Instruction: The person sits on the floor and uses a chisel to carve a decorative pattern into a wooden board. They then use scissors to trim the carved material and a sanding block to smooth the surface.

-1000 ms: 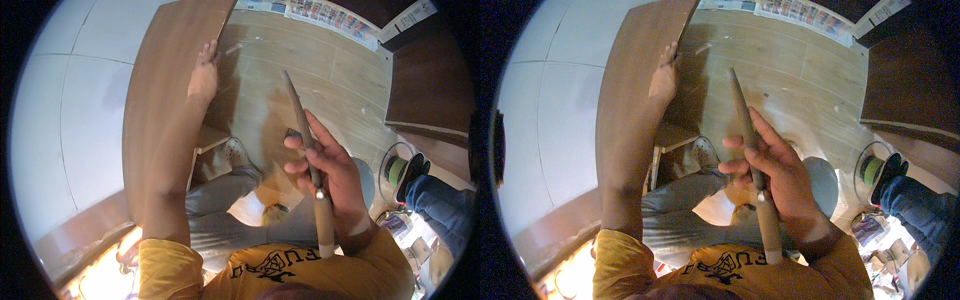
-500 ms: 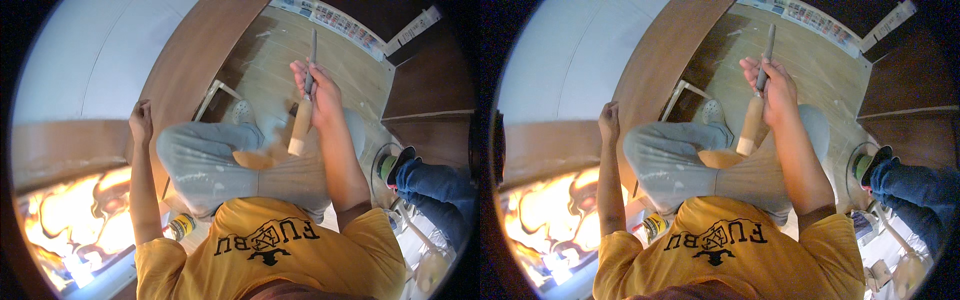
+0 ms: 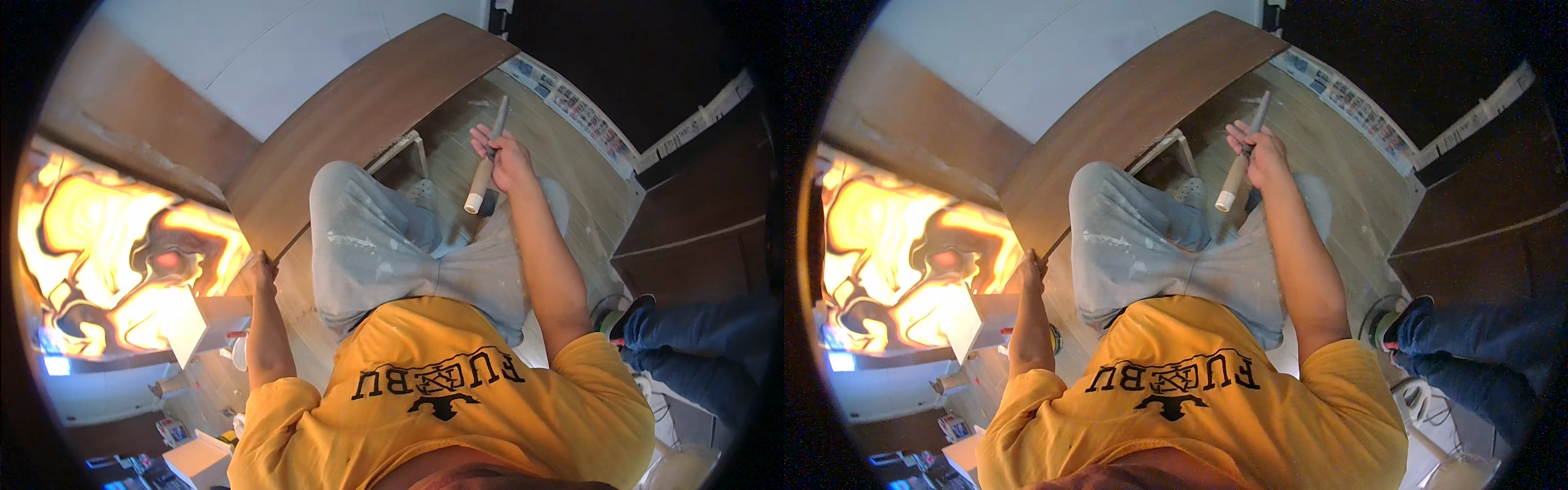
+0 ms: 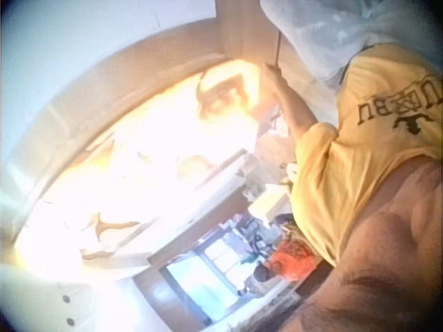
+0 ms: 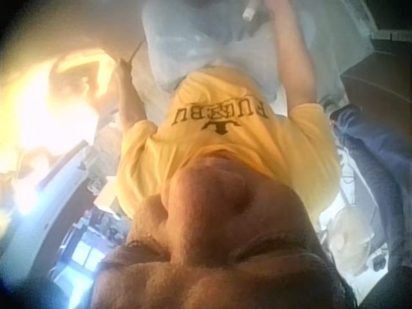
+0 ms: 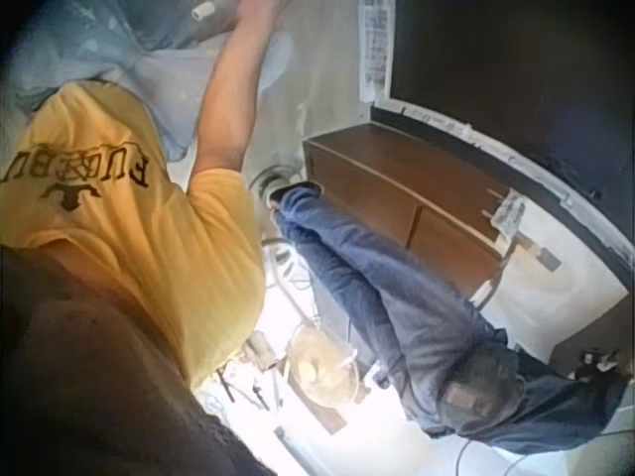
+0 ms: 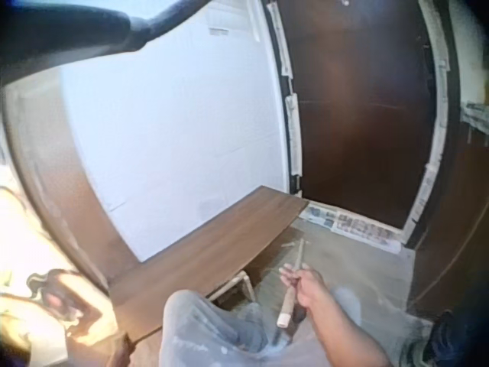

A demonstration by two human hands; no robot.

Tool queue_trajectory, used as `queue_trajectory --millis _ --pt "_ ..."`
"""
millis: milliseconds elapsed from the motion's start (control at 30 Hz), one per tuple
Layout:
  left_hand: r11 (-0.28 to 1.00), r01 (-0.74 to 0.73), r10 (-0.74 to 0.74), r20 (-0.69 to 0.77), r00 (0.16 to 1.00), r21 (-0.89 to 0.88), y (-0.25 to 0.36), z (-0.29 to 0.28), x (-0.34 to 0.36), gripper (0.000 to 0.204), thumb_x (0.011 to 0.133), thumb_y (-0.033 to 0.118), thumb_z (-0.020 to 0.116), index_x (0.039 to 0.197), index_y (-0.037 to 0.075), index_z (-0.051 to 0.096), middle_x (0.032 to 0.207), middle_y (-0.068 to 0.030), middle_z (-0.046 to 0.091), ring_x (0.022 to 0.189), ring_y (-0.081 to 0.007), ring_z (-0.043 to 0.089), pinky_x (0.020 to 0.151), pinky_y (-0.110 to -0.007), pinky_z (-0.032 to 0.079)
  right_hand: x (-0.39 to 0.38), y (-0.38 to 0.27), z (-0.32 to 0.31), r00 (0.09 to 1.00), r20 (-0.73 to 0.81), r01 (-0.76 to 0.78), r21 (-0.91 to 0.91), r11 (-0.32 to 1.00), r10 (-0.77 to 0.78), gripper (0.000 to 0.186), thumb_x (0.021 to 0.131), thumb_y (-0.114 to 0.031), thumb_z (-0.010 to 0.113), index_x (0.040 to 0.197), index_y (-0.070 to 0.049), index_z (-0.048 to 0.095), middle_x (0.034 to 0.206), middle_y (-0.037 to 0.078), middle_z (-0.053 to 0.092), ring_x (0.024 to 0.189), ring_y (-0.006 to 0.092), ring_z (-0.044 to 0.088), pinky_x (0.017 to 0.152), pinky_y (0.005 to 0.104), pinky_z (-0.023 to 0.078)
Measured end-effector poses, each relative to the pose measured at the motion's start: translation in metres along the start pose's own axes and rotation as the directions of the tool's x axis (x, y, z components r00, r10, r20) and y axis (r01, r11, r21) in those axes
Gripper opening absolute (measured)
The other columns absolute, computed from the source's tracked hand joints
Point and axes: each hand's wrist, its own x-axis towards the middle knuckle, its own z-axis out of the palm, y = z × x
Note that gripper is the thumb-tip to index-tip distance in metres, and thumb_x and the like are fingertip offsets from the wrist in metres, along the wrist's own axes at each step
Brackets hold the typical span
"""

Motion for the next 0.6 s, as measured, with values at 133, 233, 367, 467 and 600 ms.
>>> queue_trajectory --millis 133,233,367,467,600 --pt "0.998 -0.002 0.001 0.023 1.0 0.057 0.0 0.083 -0.05 0.05 0.096 0.066 0.063 0.11 0.019 0.066 0.109 0.0013 0.068 0.108 -0.021 0.066 0.09 -0.046 0.043 0.01 -0.002 -0.014 0.991 -0.132 -0.029 -0.016 0.999 0.027 0.05 0.091 0.011 0.039 0.141 0.009 0.035 0.141 0.031 0.051 0.124 0.0384 0.064 0.105 0.041 0.057" --pt "0.995 -0.08 0.079 0.008 0.997 0.066 0.006 0.074 -0.053 0.056 0.091 0.071 0.065 0.106 0.017 0.066 0.11 -0.0033 0.067 0.117 -0.0282 0.063 0.09 -0.054 0.041 0.017 0.009 -0.007 0.995 -0.088 -0.046 -0.05 0.998 0.042 0.051 0.092 0.011 0.041 0.142 0.009 0.034 0.138 0.032 0.053 0.12 0.0374 0.065 0.104 0.0405 0.057" --pt "0.988 -0.028 0.015 0.089 0.996 0.152 0.017 0.084 -0.034 0.07 0.09 0.07 0.067 0.129 0.011 0.067 0.126 -0.0102 0.067 0.123 -0.0322 0.061 0.097 -0.057 0.042 0.022 0.009 -0.012 0.996 -0.064 -0.061 -0.007 0.998 0.061 0.065 0.092 0.012 0.043 0.154 0.008 0.022 0.133 0.03 0.053 0.114 0.0373 0.067 0.102 0.0434 0.059" --pt "0.978 -0.049 0.039 0.05 0.998 0.203 0.014 0.105 -0.029 0.073 0.089 0.07 0.067 0.133 0.012 0.067 0.125 -0.0107 0.069 0.115 -0.0303 0.064 0.089 -0.05 0.045 0.026 0.008 -0.019 0.996 -0.012 -0.087 -0.036 0.996 0.086 0.068 0.094 0.012 0.044 0.158 0.008 0.021 0.13 0.028 0.053 0.111 0.0361 0.068 0.098 0.0434 0.06" --pt "0.946 -0.043 0.026 0.057 0.998 0.32 0.036 0.089 -0.015 0.075 0.091 0.071 0.064 0.127 0.006 0.069 0.112 -0.01 0.073 0.102 -0.0248 0.068 0.087 -0.049 0.047 0.019 0.021 -0.003 0.986 -0.054 -0.161 -0.089 0.983 0.157 0.062 0.098 0.01 0.045 0.158 0.006 0.028 0.125 0.025 0.058 0.108 0.0331 0.07 0.093 0.0389 0.061"
